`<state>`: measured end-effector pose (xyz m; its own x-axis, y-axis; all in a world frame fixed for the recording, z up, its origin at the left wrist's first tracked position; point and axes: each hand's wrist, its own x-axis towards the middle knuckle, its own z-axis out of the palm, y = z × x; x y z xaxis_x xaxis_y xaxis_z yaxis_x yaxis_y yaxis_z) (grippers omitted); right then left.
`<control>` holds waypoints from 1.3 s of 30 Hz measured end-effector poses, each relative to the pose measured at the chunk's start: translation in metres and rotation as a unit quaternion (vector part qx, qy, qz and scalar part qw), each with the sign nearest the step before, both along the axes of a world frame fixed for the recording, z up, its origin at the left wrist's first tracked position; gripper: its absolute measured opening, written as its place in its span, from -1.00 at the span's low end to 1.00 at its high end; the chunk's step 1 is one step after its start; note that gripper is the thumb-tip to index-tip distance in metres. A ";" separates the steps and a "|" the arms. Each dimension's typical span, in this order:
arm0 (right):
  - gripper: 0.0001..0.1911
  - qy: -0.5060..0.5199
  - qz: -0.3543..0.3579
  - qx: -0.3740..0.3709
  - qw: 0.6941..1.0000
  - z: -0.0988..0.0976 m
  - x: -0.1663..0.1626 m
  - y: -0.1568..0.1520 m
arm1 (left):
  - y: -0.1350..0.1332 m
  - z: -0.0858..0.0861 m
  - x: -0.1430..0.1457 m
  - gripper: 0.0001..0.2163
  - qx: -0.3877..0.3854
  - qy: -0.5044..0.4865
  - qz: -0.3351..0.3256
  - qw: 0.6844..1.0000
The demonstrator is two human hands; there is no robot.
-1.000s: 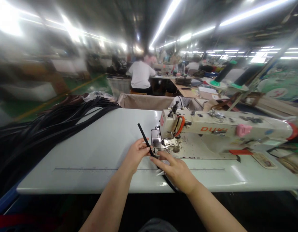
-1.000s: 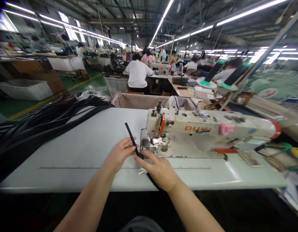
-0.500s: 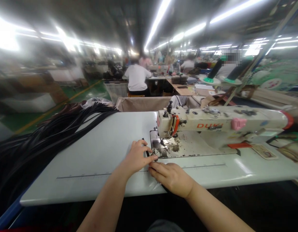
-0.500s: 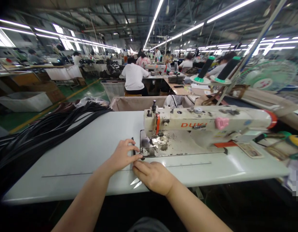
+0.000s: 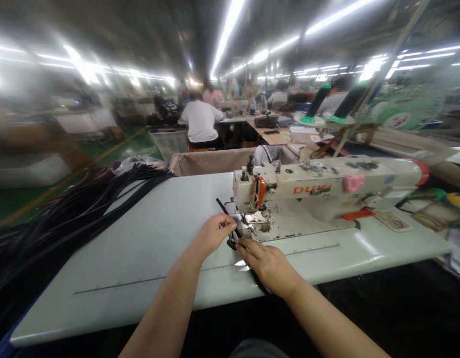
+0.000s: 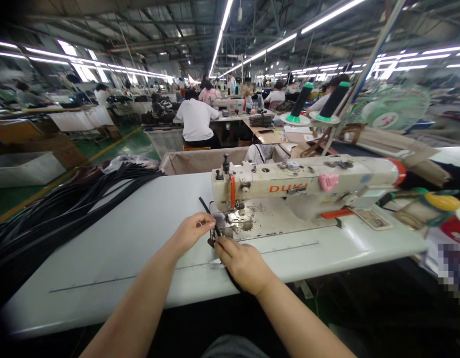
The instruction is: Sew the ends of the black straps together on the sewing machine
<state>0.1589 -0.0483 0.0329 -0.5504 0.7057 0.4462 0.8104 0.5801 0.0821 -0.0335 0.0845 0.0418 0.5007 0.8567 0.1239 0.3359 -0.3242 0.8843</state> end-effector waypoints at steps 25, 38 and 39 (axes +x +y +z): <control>-0.67 0.091 -0.087 -0.021 0.992 -0.011 0.013 0.001 | -0.020 -0.026 0.024 -0.73 0.305 0.280 0.047 0.909; -0.67 0.073 -0.138 -0.044 0.987 -0.009 0.006 0.003 | -0.026 -0.019 0.025 -0.72 0.353 0.373 0.013 0.858; -0.67 0.072 -0.139 -0.044 0.987 -0.009 0.005 0.003 | -0.026 -0.019 0.025 -0.72 0.352 0.373 0.015 0.858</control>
